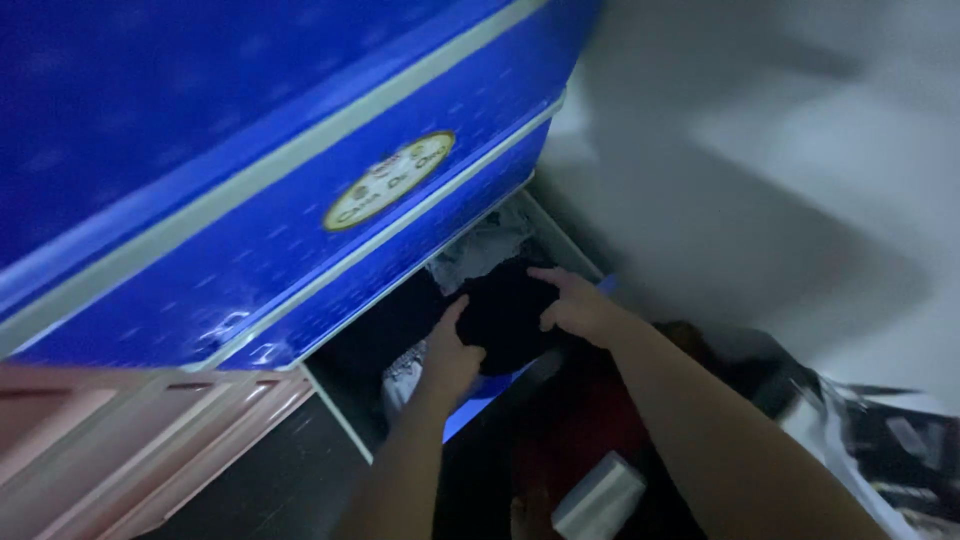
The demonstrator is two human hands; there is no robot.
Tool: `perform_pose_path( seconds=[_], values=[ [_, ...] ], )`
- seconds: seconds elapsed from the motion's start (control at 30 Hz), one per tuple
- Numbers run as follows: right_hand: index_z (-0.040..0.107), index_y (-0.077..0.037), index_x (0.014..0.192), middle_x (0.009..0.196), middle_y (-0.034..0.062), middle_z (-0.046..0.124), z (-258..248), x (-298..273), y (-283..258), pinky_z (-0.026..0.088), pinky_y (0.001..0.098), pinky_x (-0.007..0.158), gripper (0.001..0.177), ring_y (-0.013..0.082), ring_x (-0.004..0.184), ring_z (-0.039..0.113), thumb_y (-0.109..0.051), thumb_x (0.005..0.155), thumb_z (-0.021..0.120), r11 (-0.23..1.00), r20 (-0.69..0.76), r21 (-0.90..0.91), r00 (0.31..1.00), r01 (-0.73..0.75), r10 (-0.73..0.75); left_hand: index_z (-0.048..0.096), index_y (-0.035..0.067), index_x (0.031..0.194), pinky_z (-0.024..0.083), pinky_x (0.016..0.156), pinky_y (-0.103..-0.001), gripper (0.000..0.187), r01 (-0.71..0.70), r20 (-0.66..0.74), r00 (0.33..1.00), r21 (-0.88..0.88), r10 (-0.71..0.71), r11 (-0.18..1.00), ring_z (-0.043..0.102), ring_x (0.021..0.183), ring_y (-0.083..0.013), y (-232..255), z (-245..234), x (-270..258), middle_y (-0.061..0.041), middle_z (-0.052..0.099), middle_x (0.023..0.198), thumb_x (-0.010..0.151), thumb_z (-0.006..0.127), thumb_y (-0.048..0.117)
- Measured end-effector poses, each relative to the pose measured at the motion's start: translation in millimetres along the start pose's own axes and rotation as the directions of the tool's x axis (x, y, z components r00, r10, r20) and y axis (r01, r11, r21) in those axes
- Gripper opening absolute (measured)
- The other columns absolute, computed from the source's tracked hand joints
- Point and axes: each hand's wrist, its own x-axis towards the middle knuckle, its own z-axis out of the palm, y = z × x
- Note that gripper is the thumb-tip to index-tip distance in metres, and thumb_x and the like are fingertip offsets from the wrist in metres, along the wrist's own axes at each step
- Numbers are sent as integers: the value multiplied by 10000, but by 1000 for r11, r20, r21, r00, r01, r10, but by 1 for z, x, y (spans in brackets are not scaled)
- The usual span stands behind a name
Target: The user takes folded items of clothing from a pile and places them into organized drawers.
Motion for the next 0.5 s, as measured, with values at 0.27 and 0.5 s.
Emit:
perform_pose_path(
  seconds=[0.27, 0.5],
  values=[
    [371, -235, 1593, 1700, 156, 155, 3, 129, 83, 269, 380, 1250, 980, 316, 1550, 234, -20, 730, 783, 964, 34, -224, 989, 145, -141, 463, 85, 1499, 415, 1151, -408, 822, -185, -149, 971, 41, 189, 982, 541, 1357, -358, -86, 91, 83, -217, 578, 1441, 715, 684, -30],
    [380, -147, 1585, 1659, 225, 249, 25, 235, 166, 355, 414, 1215, 799, 340, 1491, 356, -10, 845, 647, 789, -54, -476, 883, 388, -467, 424, 96, 1526, 420, 1152, -456, 783, -239, -155, 958, 45, 243, 970, 536, 1363, -416, -128, 134, 128, -252, 548, 1467, 793, 682, -1]
  ],
)
